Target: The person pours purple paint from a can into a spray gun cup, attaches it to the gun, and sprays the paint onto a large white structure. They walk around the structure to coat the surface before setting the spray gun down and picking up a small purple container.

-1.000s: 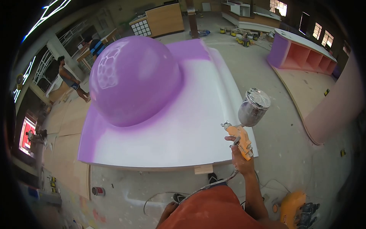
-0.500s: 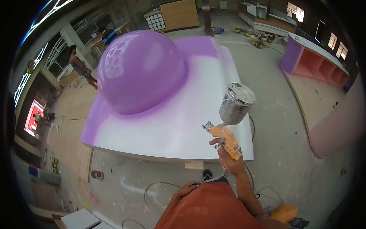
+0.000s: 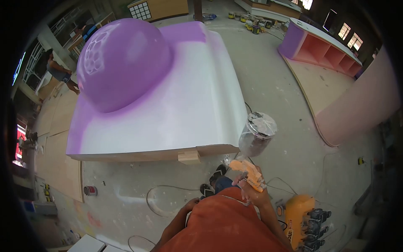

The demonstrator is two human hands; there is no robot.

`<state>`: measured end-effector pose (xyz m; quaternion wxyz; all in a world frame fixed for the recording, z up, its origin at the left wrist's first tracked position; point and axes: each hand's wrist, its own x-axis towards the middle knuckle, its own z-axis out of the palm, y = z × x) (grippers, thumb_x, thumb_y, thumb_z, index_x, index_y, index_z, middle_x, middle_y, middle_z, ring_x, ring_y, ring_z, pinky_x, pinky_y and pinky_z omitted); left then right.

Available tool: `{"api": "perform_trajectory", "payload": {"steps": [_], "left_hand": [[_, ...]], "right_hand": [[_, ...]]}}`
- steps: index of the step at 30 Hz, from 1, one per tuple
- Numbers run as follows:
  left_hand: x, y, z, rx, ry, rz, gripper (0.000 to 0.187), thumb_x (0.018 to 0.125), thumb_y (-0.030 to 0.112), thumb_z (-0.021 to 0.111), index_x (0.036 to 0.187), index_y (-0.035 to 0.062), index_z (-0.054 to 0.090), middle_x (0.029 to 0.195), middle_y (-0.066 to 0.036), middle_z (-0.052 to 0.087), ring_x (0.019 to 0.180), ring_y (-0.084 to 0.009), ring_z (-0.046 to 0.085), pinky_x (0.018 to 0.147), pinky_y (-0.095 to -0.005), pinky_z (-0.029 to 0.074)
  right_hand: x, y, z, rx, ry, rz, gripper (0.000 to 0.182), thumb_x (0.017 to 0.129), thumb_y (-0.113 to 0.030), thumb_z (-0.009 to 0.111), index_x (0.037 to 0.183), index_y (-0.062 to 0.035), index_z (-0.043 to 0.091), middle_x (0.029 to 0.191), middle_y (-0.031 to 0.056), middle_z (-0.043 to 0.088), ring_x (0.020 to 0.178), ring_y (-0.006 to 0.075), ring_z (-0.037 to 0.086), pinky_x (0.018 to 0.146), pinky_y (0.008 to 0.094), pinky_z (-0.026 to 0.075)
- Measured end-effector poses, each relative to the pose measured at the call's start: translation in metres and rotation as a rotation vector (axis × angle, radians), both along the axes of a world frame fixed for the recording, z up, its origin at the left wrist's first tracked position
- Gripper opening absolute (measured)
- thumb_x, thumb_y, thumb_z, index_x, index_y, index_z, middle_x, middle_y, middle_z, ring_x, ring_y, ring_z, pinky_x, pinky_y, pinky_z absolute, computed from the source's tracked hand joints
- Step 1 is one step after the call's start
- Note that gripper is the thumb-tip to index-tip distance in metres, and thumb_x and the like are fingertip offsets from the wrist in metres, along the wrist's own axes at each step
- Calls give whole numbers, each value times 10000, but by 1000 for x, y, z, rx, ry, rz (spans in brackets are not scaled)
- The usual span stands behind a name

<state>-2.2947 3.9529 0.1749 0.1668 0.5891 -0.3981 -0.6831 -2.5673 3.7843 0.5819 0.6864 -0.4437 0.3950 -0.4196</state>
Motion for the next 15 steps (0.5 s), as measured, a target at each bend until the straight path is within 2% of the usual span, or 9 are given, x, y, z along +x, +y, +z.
{"api": "perform_trajectory", "payload": {"steps": [4,6,7,9,12,15], "left_hand": [[-20,0,30,-17,-169,105,346,831,266,725,1046,14,626,994,-163,687,913,-251,643,808,-396,499],[-20,1,18,-100,-317,104,302,849,266,689,991,14,604,942,-201,673,866,-318,638,796,-426,491],[-18,-3,33,-58,-335,86,317,858,289,666,1023,24,609,982,-233,679,902,-389,649,819,-440,493],[-14,-8,31,-61,-401,38,337,856,308,658,1030,22,614,999,-238,684,936,-395,655,827,-443,495],[-13,-5,31,-31,-454,-80,378,850,356,633,1030,24,640,1039,-255,689,1023,-412,654,853,-451,499],[-27,-7,30,2,-539,-147,465,862,438,580,1033,14,667,1063,-264,681,1044,-410,649,885,-472,494]], "right_hand": [[-33,14,-7,-21,150,97,266,941,-81,627,1185,-42,530,934,92,638,518,51,505,478,221,467],[-42,17,-19,-41,20,45,186,951,-117,635,1110,-67,553,946,70,607,589,64,538,528,231,468],[-46,16,-23,-34,21,45,186,951,-117,635,1110,-67,553,946,70,607,589,64,538,528,231,468],[-59,12,-27,-108,-51,82,196,956,-165,649,1106,-90,547,959,59,588,598,56,512,534,216,436],[-83,11,-24,57,-98,48,226,961,-223,660,1116,-104,546,966,60,583,561,44,463,511,203,403],[-106,1,-27,42,-97,-6,272,961,-287,667,1118,-103,542,965,53,576,539,32,424,474,196,376]]}}
